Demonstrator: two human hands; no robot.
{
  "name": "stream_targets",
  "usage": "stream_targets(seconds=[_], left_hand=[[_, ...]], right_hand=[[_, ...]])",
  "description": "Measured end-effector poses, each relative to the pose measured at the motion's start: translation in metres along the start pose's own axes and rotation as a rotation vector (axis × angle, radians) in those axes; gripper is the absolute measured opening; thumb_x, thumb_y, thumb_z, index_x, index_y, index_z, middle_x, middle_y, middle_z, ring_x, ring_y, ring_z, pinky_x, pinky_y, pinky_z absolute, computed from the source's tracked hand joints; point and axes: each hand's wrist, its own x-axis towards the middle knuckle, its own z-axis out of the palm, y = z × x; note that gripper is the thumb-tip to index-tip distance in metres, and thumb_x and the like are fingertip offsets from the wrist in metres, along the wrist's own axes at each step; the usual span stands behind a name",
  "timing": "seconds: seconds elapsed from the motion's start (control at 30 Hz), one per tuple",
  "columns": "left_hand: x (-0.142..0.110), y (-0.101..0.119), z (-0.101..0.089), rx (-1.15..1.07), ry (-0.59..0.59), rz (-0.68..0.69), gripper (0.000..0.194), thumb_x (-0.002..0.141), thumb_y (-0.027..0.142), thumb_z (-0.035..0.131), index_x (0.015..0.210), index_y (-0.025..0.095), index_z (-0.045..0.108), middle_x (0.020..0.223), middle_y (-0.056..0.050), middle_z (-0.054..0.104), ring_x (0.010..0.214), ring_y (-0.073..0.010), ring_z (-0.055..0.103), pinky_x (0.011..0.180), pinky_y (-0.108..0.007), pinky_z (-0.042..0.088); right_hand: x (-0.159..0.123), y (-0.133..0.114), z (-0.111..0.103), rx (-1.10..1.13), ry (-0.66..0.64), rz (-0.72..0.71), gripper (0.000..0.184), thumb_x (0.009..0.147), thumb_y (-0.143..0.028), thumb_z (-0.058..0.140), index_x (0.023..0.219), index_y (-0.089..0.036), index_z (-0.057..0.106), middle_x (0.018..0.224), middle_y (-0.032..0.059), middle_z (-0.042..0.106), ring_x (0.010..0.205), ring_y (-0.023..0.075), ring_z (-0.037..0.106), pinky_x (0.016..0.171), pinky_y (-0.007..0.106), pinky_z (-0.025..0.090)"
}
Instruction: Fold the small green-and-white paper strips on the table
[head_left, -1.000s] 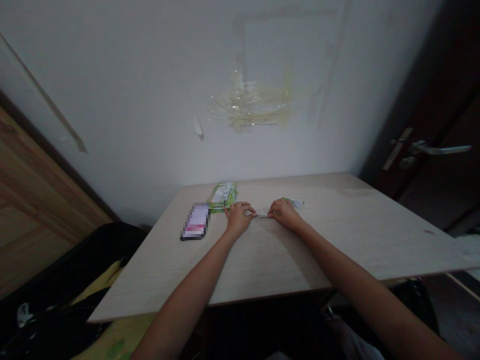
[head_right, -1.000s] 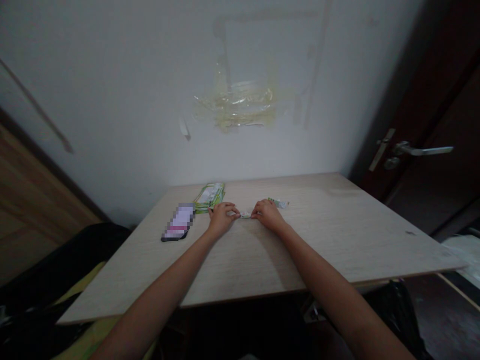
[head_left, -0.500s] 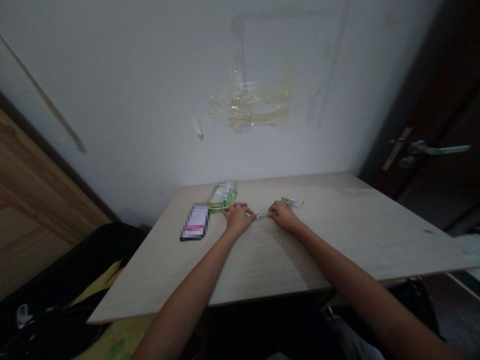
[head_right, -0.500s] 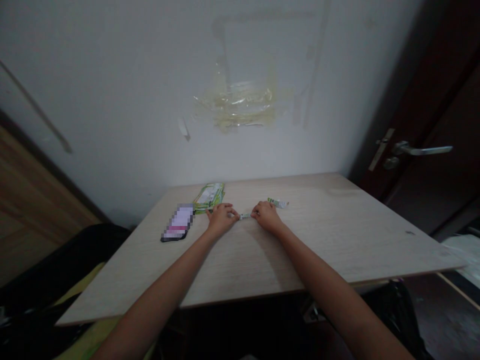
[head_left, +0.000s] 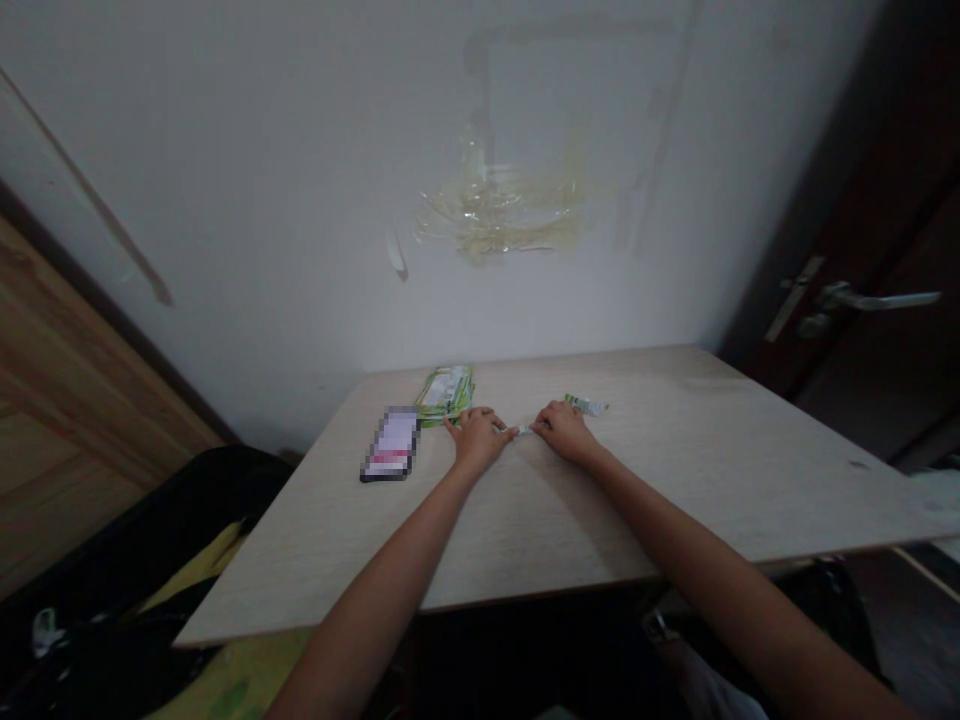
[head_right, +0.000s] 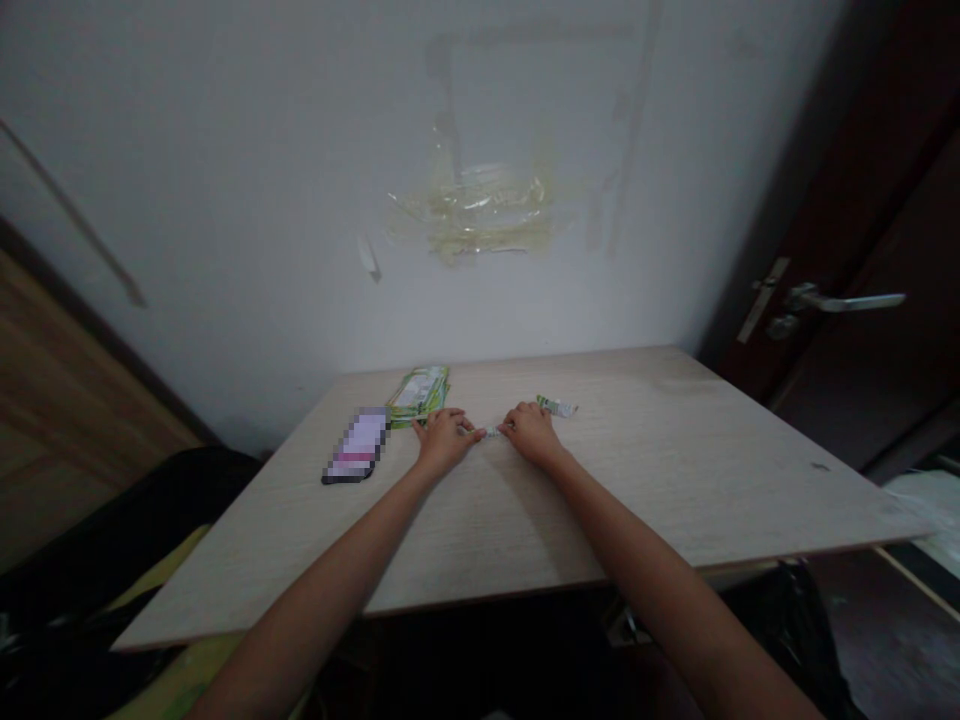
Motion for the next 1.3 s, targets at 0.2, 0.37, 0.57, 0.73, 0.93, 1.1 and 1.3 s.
stream_targets(seconds=[0.2,0.37,0.57,0.73,0.93,1.1,1.3], left_hand=[[-0.001,0.000,0.002,0.013,-0.002,0.004,0.027,0.079,0.052,0.073,0.085,0.026,0.075,0.126,-0.007,0.066,0.128,-0.0347,0.048,0.114,-0.070,0.009],[-0.002,0.000,0.004,0.032,-0.004,0.018,0.027,0.081,0.051,0.071,0.085,0.025,0.073,0.123,-0.008,0.066,0.127,-0.0341,0.048,0.114,-0.070,0.009],[-0.003,0.001,0.004,0.055,-0.015,0.021,0.027,0.084,0.051,0.069,0.089,0.025,0.072,0.125,-0.008,0.065,0.127,-0.0335,0.047,0.113,-0.071,0.011],[-0.003,0.003,0.004,0.086,-0.028,0.007,0.027,0.085,0.051,0.067,0.095,0.026,0.071,0.127,-0.008,0.062,0.129,-0.0333,0.045,0.112,-0.073,0.014],[-0.003,0.003,0.003,0.083,-0.044,0.006,0.025,0.086,0.049,0.067,0.095,0.026,0.071,0.127,-0.008,0.062,0.129,-0.0327,0.045,0.112,-0.074,0.013],[-0.003,0.003,0.004,0.061,-0.038,0.010,0.023,0.085,0.047,0.068,0.096,0.027,0.070,0.127,-0.006,0.062,0.130,-0.0328,0.044,0.110,-0.076,0.013],[-0.006,0.003,0.003,0.014,-0.056,0.034,0.018,0.088,0.045,0.066,0.101,0.034,0.072,0.132,-0.006,0.059,0.133,-0.0330,0.041,0.108,-0.078,0.012]], right_hand=[[0.001,-0.003,0.005,-0.014,0.028,0.043,0.024,0.094,-0.035,0.059,0.093,-0.017,0.075,0.105,0.0152,0.070,0.111,0.0297,0.056,0.098,0.044,0.039],[0.001,-0.004,0.003,0.059,0.034,0.102,0.022,0.091,-0.035,0.063,0.091,-0.016,0.073,0.103,0.0127,0.071,0.108,0.0286,0.057,0.097,0.042,0.040],[0.002,-0.006,0.000,0.103,0.025,0.118,0.020,0.090,-0.034,0.065,0.102,-0.019,0.071,0.102,0.0093,0.071,0.107,0.0252,0.056,0.095,0.038,0.038],[0.004,-0.009,-0.002,0.024,-0.031,0.144,0.024,0.093,-0.036,0.060,0.102,-0.019,0.074,0.106,0.0116,0.070,0.111,0.0270,0.053,0.097,0.039,0.034],[0.003,-0.011,-0.002,-0.027,-0.022,0.147,0.027,0.095,-0.038,0.058,0.108,-0.020,0.073,0.116,0.0152,0.064,0.118,0.0305,0.048,0.100,0.041,0.032],[0.003,-0.011,0.001,-0.043,-0.025,0.161,0.029,0.095,-0.039,0.057,0.110,-0.019,0.072,0.120,0.0162,0.061,0.119,0.0309,0.047,0.102,0.041,0.031],[0.005,-0.009,0.003,-0.032,-0.022,0.172,0.028,0.093,-0.037,0.061,0.107,-0.016,0.072,0.119,0.0164,0.062,0.120,0.0312,0.047,0.101,0.040,0.033]])
